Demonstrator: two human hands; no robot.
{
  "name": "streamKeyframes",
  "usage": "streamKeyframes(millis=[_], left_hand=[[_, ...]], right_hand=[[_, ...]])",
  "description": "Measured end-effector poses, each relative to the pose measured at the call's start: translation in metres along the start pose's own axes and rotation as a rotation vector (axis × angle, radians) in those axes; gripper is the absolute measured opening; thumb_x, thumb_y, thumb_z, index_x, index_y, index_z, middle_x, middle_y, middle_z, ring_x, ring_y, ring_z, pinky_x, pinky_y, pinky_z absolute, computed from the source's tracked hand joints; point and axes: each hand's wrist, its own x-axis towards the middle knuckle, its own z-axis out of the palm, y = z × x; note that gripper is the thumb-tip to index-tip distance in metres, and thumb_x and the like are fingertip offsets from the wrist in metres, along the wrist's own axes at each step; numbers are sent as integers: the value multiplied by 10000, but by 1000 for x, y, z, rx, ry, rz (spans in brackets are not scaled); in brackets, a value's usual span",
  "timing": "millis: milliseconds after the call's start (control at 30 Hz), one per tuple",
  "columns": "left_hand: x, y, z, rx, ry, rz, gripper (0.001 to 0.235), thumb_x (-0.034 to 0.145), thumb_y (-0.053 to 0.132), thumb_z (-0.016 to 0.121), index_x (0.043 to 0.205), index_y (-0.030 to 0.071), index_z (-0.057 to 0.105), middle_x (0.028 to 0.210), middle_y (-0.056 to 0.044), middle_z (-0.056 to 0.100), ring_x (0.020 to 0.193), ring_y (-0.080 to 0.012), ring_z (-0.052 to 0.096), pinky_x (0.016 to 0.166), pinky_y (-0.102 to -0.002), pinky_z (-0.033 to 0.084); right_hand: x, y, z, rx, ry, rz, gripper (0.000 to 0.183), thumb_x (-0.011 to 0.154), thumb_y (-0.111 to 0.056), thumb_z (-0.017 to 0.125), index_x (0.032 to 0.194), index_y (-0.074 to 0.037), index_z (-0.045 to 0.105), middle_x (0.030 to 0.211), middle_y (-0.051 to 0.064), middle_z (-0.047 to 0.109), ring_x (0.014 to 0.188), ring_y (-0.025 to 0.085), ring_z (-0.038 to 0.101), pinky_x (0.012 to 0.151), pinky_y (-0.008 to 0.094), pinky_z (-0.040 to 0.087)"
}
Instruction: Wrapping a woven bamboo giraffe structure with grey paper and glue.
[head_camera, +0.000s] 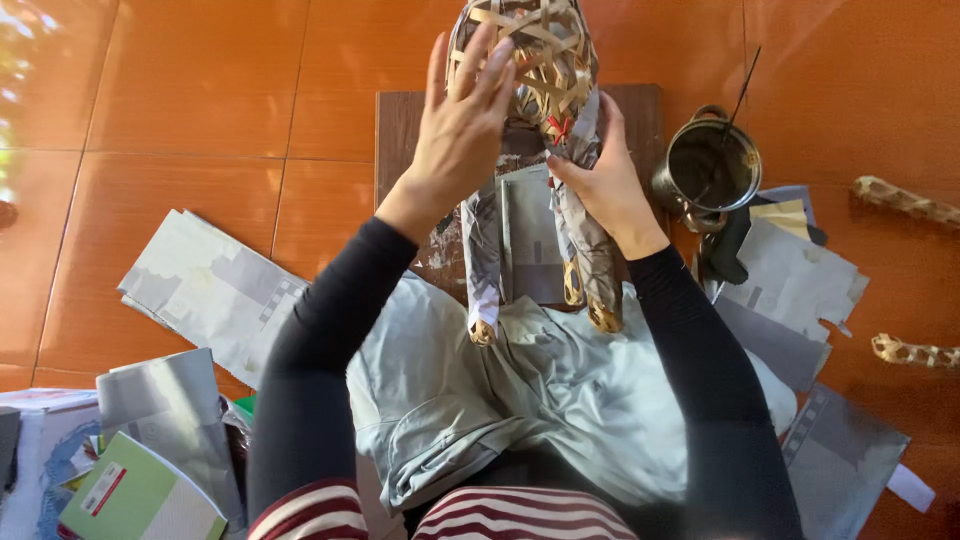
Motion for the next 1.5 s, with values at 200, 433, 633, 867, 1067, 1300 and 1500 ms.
streamKeyframes(millis=[200, 433, 633, 867, 1067, 1300, 1500], left_hand=[[30, 22, 8, 479, -240, 122, 629, 765, 168, 716, 1360, -19, 635, 1492, -209, 494, 1516, -361, 243, 1228, -631, 83], [24, 12, 44, 560, -222, 129, 462, 822, 217, 739, 1214, -26, 706, 1259, -180, 580, 1284, -346, 477, 1111, -519, 377], [27, 3, 42, 485, -179, 217, 284, 908, 197, 728, 1084, -24, 748, 1127, -155, 615, 1147, -316, 562, 985, -409, 508], [27, 2, 41, 420, -173, 210, 229, 863, 175, 738, 1020, 12, 770, 1133, -160, 619, 1159, -331, 563, 1013, -417, 489], [25, 2, 33, 322, -36, 186, 265, 830, 163, 729, 1052, 33, 790, 1238, -119, 603, 1232, -322, 531, 1042, -420, 448], [28, 7, 50, 223, -8, 114, 248, 843, 169, 755, 1078, 118, 818, 1248, -35, 622, 1232, -231, 531, 993, -400, 440], [38, 9, 25, 374, -70, 167, 191, 772, 208, 746, 918, 103, 810, 1109, -65, 652, 1188, -270, 558, 1003, -377, 448]], right_hand=[[5, 11, 3, 49, -22, -28, 964, 903, -100, 827, 1613, -39, 178, 1521, 154, 499, 1382, 226, 498, 1158, 355, 422], [3, -2, 2, 36, -30, -6, 946, 906, -94, 812, 1611, -51, 183, 1500, 148, 520, 1332, 217, 537, 1091, 356, 496], [2, 11, 1, 40, -50, -103, 904, 964, -55, 796, 1625, -39, 180, 1517, 155, 509, 1374, 224, 516, 1141, 345, 453], [-9, 0, -2, -24, -93, -182, 931, 970, -50, 796, 1606, -45, 116, 1491, 176, 491, 1294, 247, 515, 1061, 392, 459], [-42, -40, 8, 184, -137, 246, 1049, 867, -74, 755, 1618, -127, 24, 1274, 107, 546, 887, 176, 637, 609, 322, 575], [-57, -19, 20, 184, -46, 101, 907, 905, 40, 678, 1650, -69, 172, 1215, 104, 620, 815, 155, 656, 664, 300, 589], [-60, -3, 29, 142, -1, 81, 932, 889, 41, 659, 1648, -75, 129, 1203, 112, 619, 791, 147, 661, 645, 294, 575]])
